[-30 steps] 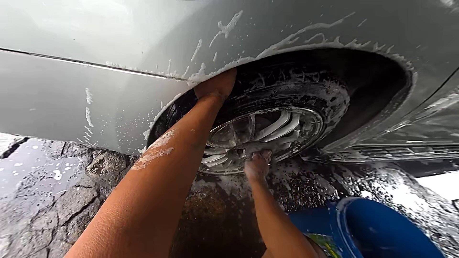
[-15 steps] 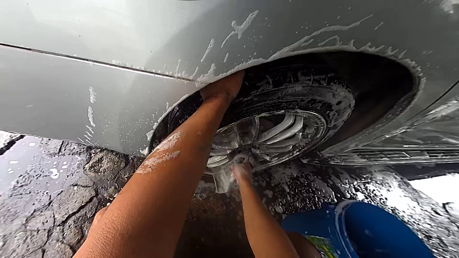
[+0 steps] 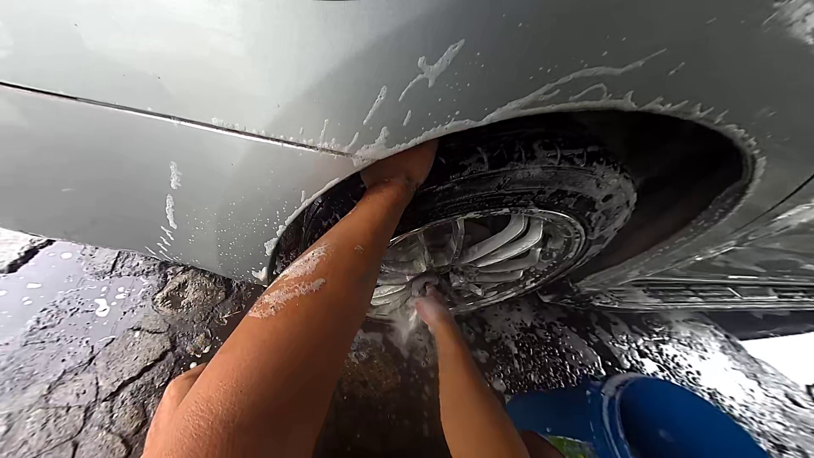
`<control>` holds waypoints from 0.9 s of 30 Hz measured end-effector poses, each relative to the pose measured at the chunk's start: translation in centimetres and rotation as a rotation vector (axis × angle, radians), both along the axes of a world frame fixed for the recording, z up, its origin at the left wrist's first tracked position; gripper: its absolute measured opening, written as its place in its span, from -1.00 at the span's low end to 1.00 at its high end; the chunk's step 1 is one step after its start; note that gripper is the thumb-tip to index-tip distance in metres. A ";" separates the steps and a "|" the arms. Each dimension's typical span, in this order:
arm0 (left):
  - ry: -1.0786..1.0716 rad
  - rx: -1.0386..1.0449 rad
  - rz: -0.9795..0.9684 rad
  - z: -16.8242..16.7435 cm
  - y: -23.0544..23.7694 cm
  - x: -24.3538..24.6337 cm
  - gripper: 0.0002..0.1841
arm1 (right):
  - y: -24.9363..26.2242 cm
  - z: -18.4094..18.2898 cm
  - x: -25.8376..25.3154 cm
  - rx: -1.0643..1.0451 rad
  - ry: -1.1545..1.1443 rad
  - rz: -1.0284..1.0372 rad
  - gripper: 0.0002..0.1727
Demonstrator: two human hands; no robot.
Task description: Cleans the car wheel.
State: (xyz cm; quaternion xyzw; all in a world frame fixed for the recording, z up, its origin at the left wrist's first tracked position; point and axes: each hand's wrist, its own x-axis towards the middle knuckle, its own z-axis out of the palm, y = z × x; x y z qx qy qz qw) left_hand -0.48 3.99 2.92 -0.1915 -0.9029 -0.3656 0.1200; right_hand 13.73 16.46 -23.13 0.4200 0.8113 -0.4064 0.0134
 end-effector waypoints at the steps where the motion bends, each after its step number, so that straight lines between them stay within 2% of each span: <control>1: -0.005 -0.004 0.009 -0.2 -0.2 -0.1 -0.38 | 0.3 0.8 0.8 -0.125 0.046 -0.036 -0.20; 3: 0.006 0.002 0.017 -0.6 -0.2 0.3 -0.38 | 1.2 2.5 2.2 -0.254 0.069 -0.078 -0.42; 5: 0.021 -0.008 0.014 -0.4 -0.2 0.4 -0.38 | 0.9 4.4 3.2 -0.264 0.080 -0.036 -0.50; 8: 0.020 -0.017 0.011 -0.1 -0.4 0.2 -0.39 | -1.3 4.9 2.8 -0.264 0.199 -0.065 -0.27; 11: 0.030 -0.117 0.008 -1.0 -0.4 0.1 -0.39 | -4.2 0.6 1.3 -0.342 0.396 -0.159 -0.35; 14: 0.054 -0.313 0.001 -1.0 -0.5 -0.1 -0.43 | -4.3 -1.8 3.1 -0.334 0.342 -0.099 -0.27; 16: 0.075 -0.464 0.000 -1.1 -0.4 -0.1 -0.49 | -2.7 -1.6 4.8 -0.331 0.244 -0.049 -0.23; 18: 0.084 -0.551 0.018 -0.9 -0.6 0.0 -0.54 | -1.6 -0.6 4.9 -0.316 0.303 -0.025 -0.28; 21: 0.154 -0.604 0.040 -1.3 -1.3 0.1 -0.56 | -1.4 1.4 2.4 -0.299 0.384 0.068 -0.27; 22: 0.181 -0.617 0.051 -1.3 -1.4 -0.1 -0.56 | -1.2 2.0 1.8 -0.306 0.379 0.094 -0.32; 25: 0.125 -0.675 0.162 -0.7 -0.7 0.6 -0.56 | 0.3 1.6 2.3 -0.299 0.260 0.177 -0.38; 27: 0.089 -0.716 0.286 -1.2 -0.6 -0.6 -0.56 | 1.2 0.4 3.9 -0.363 0.280 0.192 -0.44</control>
